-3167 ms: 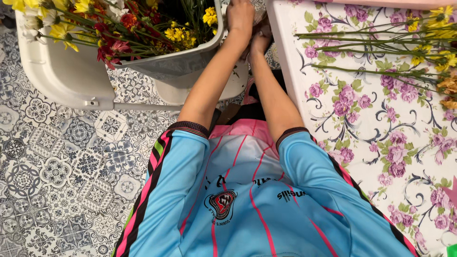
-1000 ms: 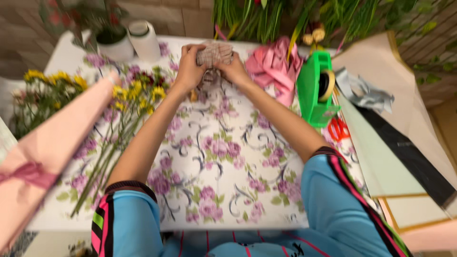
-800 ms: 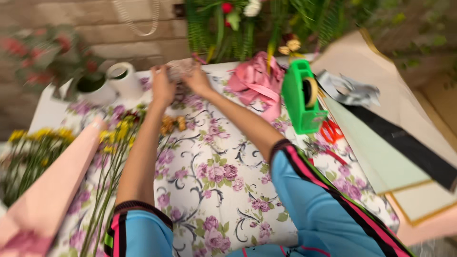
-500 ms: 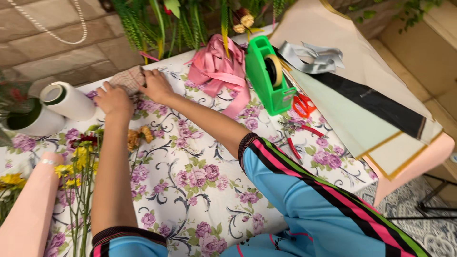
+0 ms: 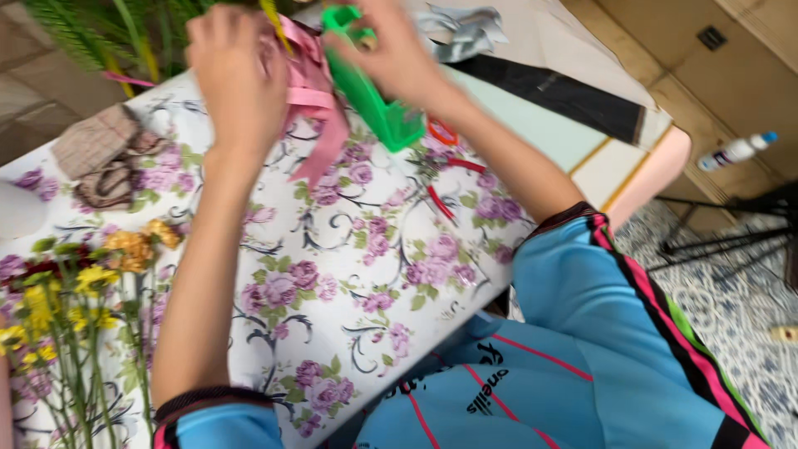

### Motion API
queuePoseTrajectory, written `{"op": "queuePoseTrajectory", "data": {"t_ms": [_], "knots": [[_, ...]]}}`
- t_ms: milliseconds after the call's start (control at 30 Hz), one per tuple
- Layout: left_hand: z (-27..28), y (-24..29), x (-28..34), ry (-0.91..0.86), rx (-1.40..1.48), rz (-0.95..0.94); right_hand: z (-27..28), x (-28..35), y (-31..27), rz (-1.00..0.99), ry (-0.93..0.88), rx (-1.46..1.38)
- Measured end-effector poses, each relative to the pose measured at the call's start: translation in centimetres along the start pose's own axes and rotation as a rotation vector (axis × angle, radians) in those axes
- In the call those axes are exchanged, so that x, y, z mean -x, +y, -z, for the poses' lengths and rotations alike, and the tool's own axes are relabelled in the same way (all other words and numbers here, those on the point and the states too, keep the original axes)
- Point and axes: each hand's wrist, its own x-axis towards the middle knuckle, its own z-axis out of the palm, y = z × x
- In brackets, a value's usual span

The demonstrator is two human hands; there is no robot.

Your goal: The person trims flower stems using shears on a floral-patterned workspace, wipes their hands with a cloth, and then prepares a sheet of wrapping paper.

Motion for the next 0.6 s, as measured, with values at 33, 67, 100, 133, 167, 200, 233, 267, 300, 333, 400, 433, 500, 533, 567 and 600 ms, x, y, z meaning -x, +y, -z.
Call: {"op": "queuePoseTrajectory", "data": {"t_ms": [33,67,100,133,167,200,233,267,300,333,400,433,500,533,567,600], "knots": [[0.3,4.4,-1.4,0.031,0.082,-0.066,3.9,1.2,0.9,-0.102,0.049,0.153],[-1.2,7.4,-2.3,0.019,0.107,-0.077,6.6,3.1,3.8,-0.125,0.059,0.17],[-2.7,10.5,-3.1,0.012,0.135,-0.129,9.4,5.1,6.6,-0.252,0.032,0.274],[-4.1,13.6,-4.0,0.01,0.164,-0.183,12.4,7.2,9.2,-0.377,0.005,0.38],[-7.7,15.1,-4.2,0.005,0.191,-0.196,13.4,8.5,9.4,-0.397,0.016,0.4],[-11.3,16.7,-4.7,-0.027,0.201,-0.241,14.6,9.6,9.6,-0.478,-0.011,0.433],[-14.9,18.5,-5.2,-0.059,0.211,-0.286,15.9,10.6,9.9,-0.561,-0.038,0.464],[-17.8,19.7,-5.2,-0.057,0.22,-0.296,16.6,11.8,12.0,-0.566,-0.028,0.472],[-20.7,20.8,-5.1,-0.205,0.147,-0.248,17.2,12.9,14.1,-0.604,-0.051,0.438],[-23.6,21.6,-5.1,-0.35,0.067,-0.193,17.6,13.7,16.4,-0.637,-0.082,0.4],[-31.5,21.9,-5.2,-0.498,-0.015,-0.092,17.5,14.1,20.6,-0.661,-0.078,0.454],[-35.4,22.0,-5.7,-0.649,-0.098,0.013,17.5,14.0,22.8,-0.686,-0.075,0.503],[-39.6,21.5,-6.2,-0.763,-0.098,0.117,17.1,13.3,23.5,-0.711,-0.11,0.521],[-41.7,20.7,-6.9,-0.88,-0.1,0.221,16.6,12.3,23.9,-0.738,-0.142,0.533],[-40.0,20.7,-6.8,-0.864,-0.103,0.23,16.2,11.7,23.2,-0.72,-0.144,0.536],[-38.4,20.9,-6.6,-0.947,-0.043,0.24,15.9,11.3,22.3,-0.685,-0.178,0.589]]}}
